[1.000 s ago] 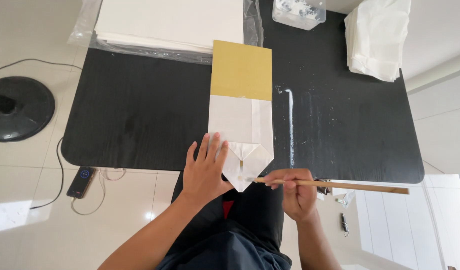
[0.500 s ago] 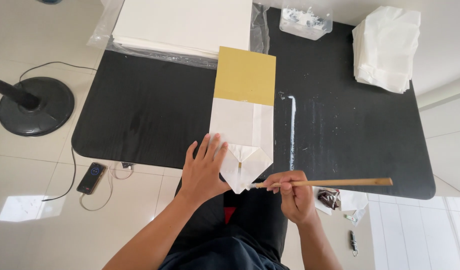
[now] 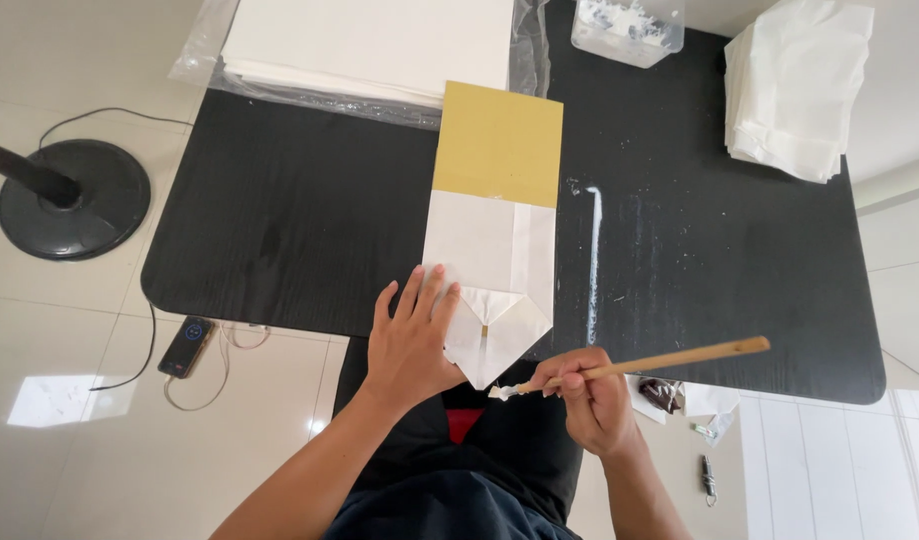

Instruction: Applying glue to paper edges with a brush and folding the paper to assemble bags on a workspace.

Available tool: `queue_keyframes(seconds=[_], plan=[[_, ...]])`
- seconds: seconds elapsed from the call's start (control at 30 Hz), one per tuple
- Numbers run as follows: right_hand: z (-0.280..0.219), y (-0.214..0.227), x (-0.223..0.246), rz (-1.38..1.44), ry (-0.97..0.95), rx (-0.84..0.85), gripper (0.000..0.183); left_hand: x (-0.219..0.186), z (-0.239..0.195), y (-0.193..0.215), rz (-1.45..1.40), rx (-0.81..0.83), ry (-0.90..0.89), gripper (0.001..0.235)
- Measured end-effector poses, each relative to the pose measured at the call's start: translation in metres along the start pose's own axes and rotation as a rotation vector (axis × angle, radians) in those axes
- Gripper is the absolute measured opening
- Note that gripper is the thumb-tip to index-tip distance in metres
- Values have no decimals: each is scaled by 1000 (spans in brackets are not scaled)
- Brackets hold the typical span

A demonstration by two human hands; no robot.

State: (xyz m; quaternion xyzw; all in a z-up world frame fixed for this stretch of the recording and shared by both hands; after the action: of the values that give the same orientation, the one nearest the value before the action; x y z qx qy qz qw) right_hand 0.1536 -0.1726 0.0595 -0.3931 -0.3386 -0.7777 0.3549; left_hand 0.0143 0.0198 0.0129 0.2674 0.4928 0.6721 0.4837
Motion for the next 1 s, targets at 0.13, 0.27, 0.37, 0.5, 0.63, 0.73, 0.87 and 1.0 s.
queue_keyframes(seconds=[0.13,0.27,0.37,0.5,0.63,0.73,0.87,1.0], plan=[[-2,-4,-6,129,95,-64,17,0,-1,2,30,-17,-12,96],[7,-8,-3,103,82,-25,18,0,2,3,11,-9,-6,100],[3,-6,-5,84,52,-19,19,0,4,1,-2,-15,5,98],[-5,-1,-7,82,8,-20,19,-2,2,4,-40,-32,27,90],[-6,6,-1,61,-5,-8,18,-3,2,2,-53,-3,44,93],[0,9,10,23,20,24,20,-6,1,-1,-63,78,70,105],[-3,10,8,81,90,-38,17,-7,1,-2,-47,95,64,109],[10,16,10,120,174,-103,16,-8,14,8,6,49,73,98]])
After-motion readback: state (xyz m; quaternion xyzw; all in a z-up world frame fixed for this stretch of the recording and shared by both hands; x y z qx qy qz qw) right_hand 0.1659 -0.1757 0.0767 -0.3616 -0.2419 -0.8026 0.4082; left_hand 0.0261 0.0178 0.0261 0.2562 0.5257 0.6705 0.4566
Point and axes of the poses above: each hand's wrist, its own z-axis towards the middle knuckle, its own y-axis out of the back of the hand, x = y × z, the point moved 2 cm from there along z, towards the middle knuckle, and after that the axes turned 4 degrees about z, right-handed, at the moved point
